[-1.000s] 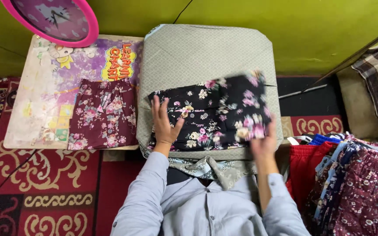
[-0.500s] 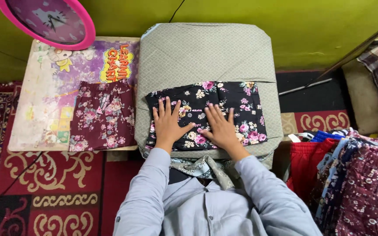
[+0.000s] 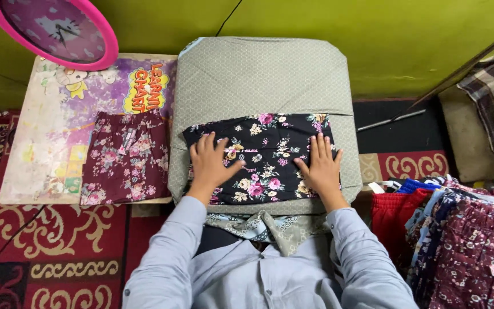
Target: Folding floral patterned pants and stacking them onto a pile.
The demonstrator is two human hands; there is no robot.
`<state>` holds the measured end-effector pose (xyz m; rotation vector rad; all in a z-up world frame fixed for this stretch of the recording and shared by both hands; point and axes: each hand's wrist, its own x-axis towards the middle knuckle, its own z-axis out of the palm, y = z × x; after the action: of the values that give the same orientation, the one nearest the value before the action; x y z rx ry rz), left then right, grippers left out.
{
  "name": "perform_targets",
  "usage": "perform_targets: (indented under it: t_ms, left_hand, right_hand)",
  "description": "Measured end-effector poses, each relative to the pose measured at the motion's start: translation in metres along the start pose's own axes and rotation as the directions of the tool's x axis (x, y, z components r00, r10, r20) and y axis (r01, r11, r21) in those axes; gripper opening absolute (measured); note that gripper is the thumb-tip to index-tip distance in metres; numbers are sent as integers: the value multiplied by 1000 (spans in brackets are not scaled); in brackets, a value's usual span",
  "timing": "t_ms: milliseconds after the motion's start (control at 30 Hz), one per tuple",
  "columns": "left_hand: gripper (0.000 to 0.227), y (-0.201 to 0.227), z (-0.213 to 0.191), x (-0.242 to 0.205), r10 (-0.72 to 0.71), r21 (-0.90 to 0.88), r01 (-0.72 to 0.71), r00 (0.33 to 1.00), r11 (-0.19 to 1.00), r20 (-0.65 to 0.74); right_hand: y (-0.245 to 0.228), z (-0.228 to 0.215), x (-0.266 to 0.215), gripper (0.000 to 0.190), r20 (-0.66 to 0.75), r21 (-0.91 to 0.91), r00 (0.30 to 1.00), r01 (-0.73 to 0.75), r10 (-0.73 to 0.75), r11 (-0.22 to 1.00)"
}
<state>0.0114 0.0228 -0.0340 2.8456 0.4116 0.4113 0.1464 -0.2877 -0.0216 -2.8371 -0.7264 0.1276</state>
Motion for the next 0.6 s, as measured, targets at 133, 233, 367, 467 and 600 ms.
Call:
perform_targets:
  t_ms: [133,233,367,467,600]
  left_hand:
    - [70,-33,3,42,96,77,-81,971,994,-220]
    - [85,-58,4,71,24,102,-29,998,994,50]
    - [40,-74,-10,100,37,161,-97,940,982,340]
    - [22,-31,-93,98,237,62,-254,949,965,207]
    - [11,4,-175,88,413,74,-411,911,909,-15]
  right_hand:
    - [7,7,3,91,14,-32,1000,7,-6,999]
    - [14,6,21,96,34,-137,999,33,-28,990]
    - [56,22,85,52,-32,-386,989,119,-143,915]
    - [41,-5,116,62,-70,-305,976,175,-205,936]
    - [58,21,166,37,64,-170,966,257,-250,951]
